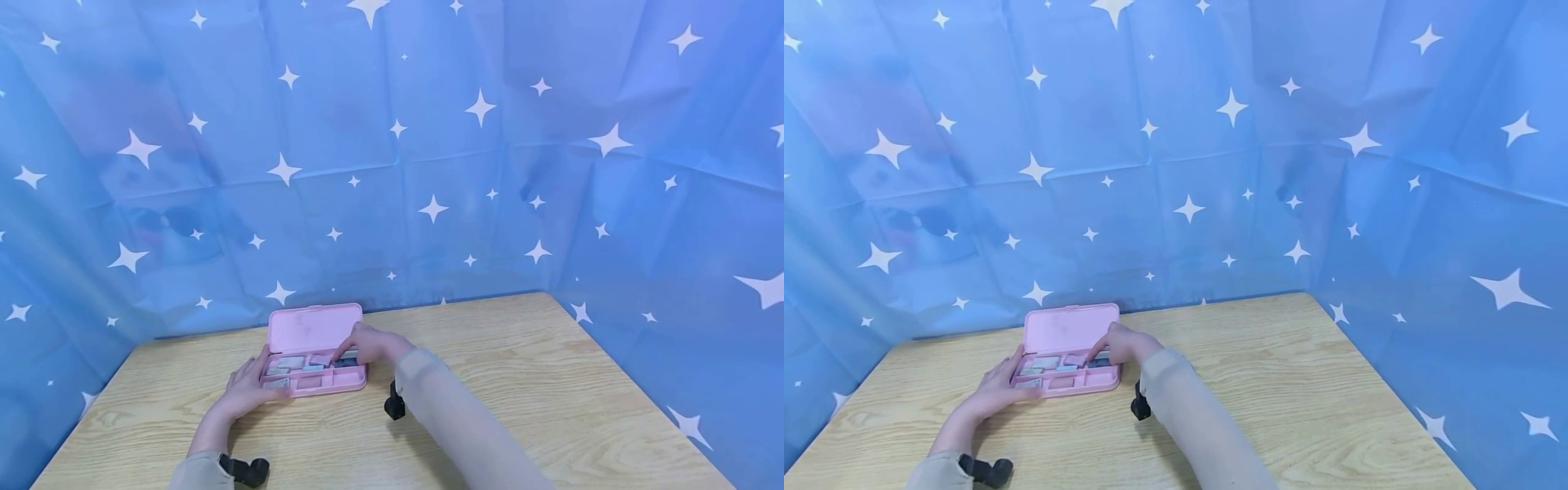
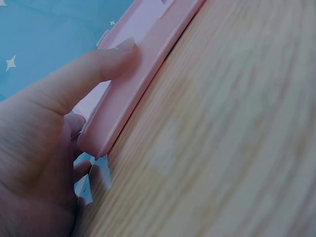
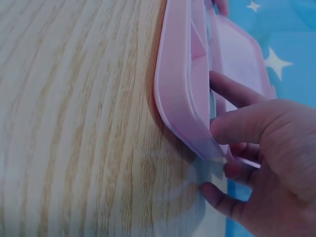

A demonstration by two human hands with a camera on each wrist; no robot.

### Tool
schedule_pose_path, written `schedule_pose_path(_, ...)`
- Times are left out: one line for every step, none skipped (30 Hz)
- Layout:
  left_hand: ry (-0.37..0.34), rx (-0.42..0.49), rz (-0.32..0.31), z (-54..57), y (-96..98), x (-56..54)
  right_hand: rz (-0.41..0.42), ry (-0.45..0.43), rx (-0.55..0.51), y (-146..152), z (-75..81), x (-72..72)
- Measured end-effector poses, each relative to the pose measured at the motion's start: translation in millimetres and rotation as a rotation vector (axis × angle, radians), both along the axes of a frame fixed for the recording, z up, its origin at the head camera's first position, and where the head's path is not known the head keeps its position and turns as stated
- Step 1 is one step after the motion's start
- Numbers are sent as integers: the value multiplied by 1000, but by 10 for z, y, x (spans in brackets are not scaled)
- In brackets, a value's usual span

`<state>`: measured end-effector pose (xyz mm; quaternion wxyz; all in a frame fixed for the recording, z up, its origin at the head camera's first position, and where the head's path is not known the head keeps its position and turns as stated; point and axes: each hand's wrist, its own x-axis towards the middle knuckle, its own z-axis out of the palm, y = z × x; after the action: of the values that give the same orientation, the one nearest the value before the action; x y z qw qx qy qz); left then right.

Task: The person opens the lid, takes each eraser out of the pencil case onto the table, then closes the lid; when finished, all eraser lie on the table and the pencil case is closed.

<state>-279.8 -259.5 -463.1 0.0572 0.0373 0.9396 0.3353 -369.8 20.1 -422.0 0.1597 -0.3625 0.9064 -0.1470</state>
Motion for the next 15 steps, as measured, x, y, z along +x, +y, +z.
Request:
schedule_pose_path(-2, 1, 2, 4, 4, 0, -5, -2, 3, -2, 3, 6)
schedule_pose_path(-5, 5, 4, 9, 9, 1, -13, -10, 2, -6, 6, 12)
schedule_pose_path(-8, 7, 8, 13, 14, 5, -18, -15, 6, -11, 10, 20)
schedule_pose_path(-11, 8, 11, 16, 17, 10, -25, -20, 10, -17, 10, 27)
schedule_pose_path(-13, 7, 12, 15, 19, 14, -33, -25, 16, -23, 12, 37)
schedule_pose_path(-13, 6, 14, 14, 20, 17, -41, -31, 19, -29, 12, 45)
schedule_pose_path(-12, 3, 15, 9, 19, 20, -50, -33, 25, -35, 14, 55)
schedule_pose_path(-13, 3, 16, 4, 17, 23, -54, -32, 29, -39, 17, 62)
schedule_pose_path(-11, 2, 16, -1, 15, 24, -56, -28, 35, -41, 17, 67)
schedule_pose_path(-9, 2, 14, -4, 12, 23, -57, -22, 40, -43, 19, 71)
schedule_pose_path(-6, 3, 13, -4, 14, 23, -57, -16, 43, -42, 25, 74)
schedule_pose_path(-3, 4, 13, -5, 16, 21, -56, -9, 48, -40, 28, 75)
schedule_pose_path(-2, 4, 12, -4, 19, 17, -54, -4, 52, -37, 35, 75)
schedule_pose_path(-2, 6, 12, -3, 20, 12, -52, -2, 54, -33, 36, 70)
schedule_pose_path(-2, 5, 12, -3, 19, 6, -54, -5, 53, -29, 36, 67)
